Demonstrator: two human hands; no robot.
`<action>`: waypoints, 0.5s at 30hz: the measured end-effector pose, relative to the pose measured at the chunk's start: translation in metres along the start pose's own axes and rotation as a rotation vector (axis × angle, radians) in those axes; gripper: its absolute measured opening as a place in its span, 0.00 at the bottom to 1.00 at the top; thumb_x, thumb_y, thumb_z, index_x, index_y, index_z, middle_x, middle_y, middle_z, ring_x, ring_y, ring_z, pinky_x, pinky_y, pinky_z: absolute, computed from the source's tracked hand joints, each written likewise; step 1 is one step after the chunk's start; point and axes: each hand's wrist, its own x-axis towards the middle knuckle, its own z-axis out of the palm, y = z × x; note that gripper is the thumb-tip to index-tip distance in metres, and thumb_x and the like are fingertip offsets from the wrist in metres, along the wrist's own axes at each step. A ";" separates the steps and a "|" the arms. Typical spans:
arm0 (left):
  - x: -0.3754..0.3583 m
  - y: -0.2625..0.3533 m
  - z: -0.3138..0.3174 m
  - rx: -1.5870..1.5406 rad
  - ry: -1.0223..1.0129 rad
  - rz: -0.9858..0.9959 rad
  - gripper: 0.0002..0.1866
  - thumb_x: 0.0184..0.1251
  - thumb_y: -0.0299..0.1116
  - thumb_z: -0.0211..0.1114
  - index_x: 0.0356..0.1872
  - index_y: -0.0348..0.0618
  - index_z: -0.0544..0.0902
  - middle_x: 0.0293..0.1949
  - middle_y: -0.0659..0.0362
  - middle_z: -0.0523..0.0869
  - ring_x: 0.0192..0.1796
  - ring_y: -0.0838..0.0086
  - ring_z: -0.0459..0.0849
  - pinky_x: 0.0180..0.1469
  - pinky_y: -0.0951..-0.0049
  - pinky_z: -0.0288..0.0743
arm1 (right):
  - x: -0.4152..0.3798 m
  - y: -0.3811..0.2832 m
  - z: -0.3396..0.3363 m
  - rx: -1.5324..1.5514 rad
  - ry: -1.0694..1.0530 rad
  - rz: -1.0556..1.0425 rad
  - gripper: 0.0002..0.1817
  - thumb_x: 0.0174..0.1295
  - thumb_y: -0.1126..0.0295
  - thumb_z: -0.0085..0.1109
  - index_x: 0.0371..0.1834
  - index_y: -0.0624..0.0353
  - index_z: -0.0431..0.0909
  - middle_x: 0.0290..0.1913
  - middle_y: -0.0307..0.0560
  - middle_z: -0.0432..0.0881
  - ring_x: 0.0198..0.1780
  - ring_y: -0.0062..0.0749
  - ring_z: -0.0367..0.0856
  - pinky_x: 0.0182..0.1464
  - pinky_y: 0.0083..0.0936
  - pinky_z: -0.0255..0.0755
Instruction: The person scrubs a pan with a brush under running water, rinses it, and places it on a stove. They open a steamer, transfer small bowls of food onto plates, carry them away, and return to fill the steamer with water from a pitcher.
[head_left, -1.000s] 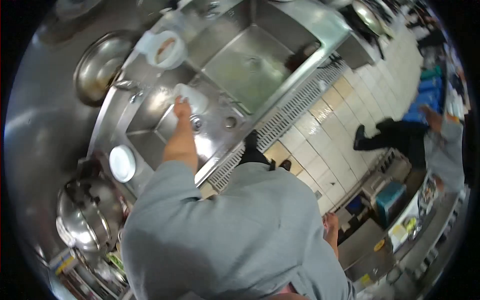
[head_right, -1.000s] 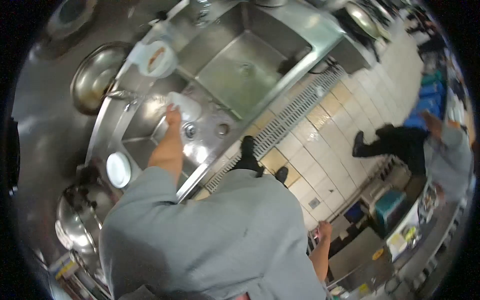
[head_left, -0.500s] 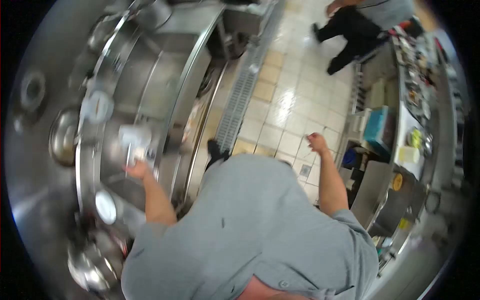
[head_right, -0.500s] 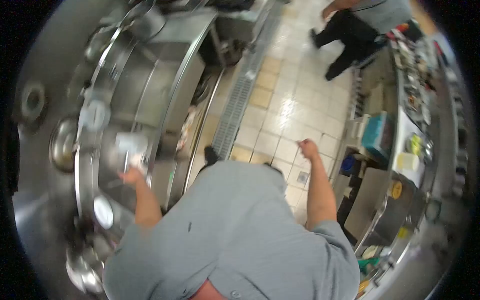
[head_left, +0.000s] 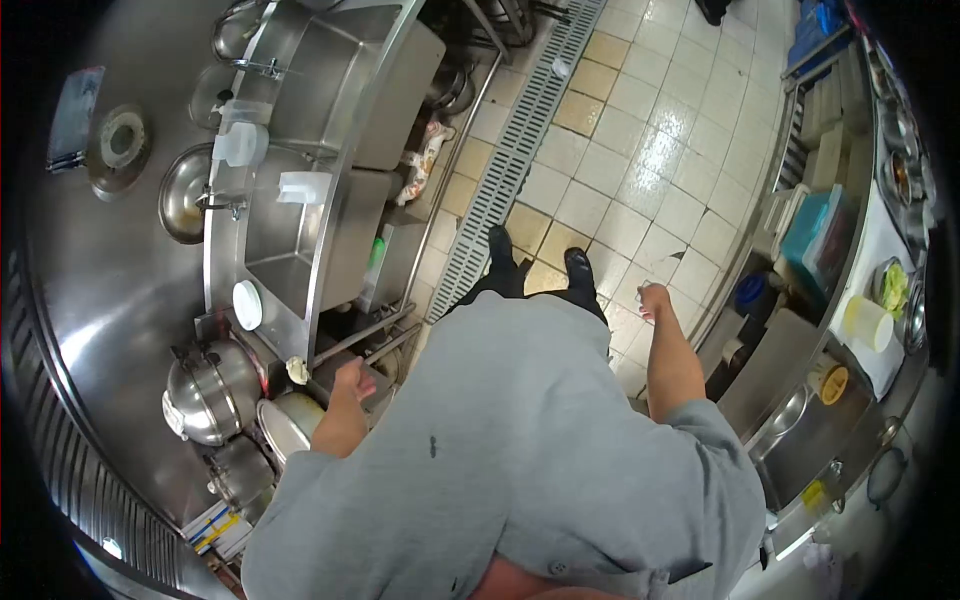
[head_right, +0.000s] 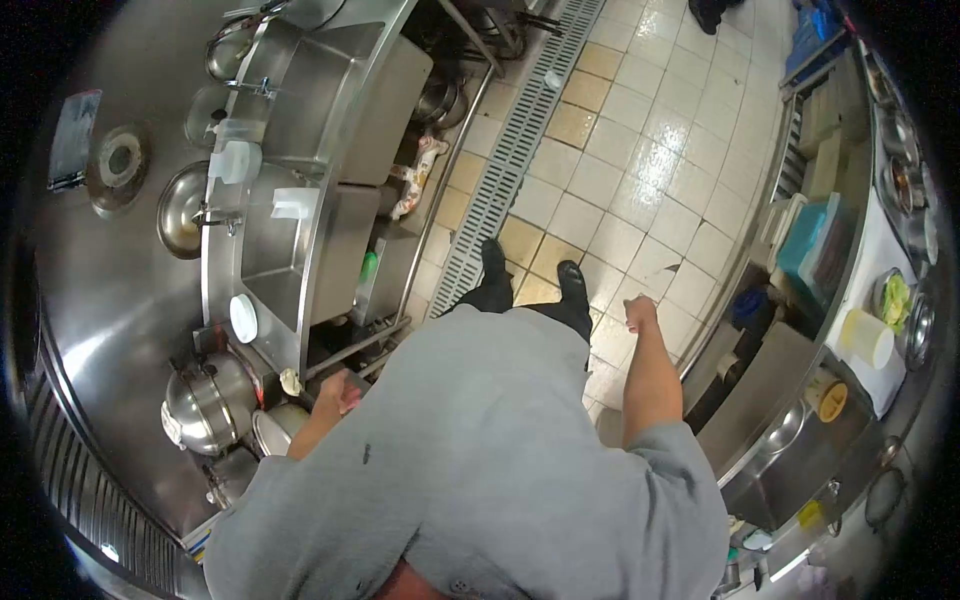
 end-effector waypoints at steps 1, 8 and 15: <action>0.022 -0.026 0.000 -0.003 -0.199 -0.081 0.29 0.69 0.43 0.61 0.69 0.53 0.67 0.60 0.53 0.78 0.53 0.59 0.79 0.52 0.49 0.74 | -0.006 -0.007 0.003 -0.018 -0.009 -0.013 0.16 0.66 0.58 0.56 0.45 0.62 0.75 0.31 0.52 0.81 0.27 0.41 0.84 0.25 0.38 0.80; -0.032 -0.023 0.023 0.085 -0.323 0.193 0.27 0.71 0.46 0.61 0.68 0.55 0.71 0.49 0.65 0.81 0.42 0.73 0.79 0.45 0.60 0.75 | -0.003 -0.060 -0.002 -0.088 -0.029 -0.175 0.18 0.64 0.59 0.57 0.43 0.66 0.78 0.29 0.53 0.81 0.26 0.37 0.83 0.23 0.35 0.79; -0.046 0.004 0.018 -0.114 -0.176 0.535 0.21 0.71 0.38 0.61 0.64 0.52 0.77 0.36 0.65 0.83 0.37 0.78 0.81 0.40 0.74 0.74 | 0.058 -0.086 -0.037 -0.236 0.048 -0.402 0.17 0.65 0.59 0.59 0.38 0.66 0.78 0.28 0.53 0.81 0.25 0.41 0.83 0.21 0.38 0.78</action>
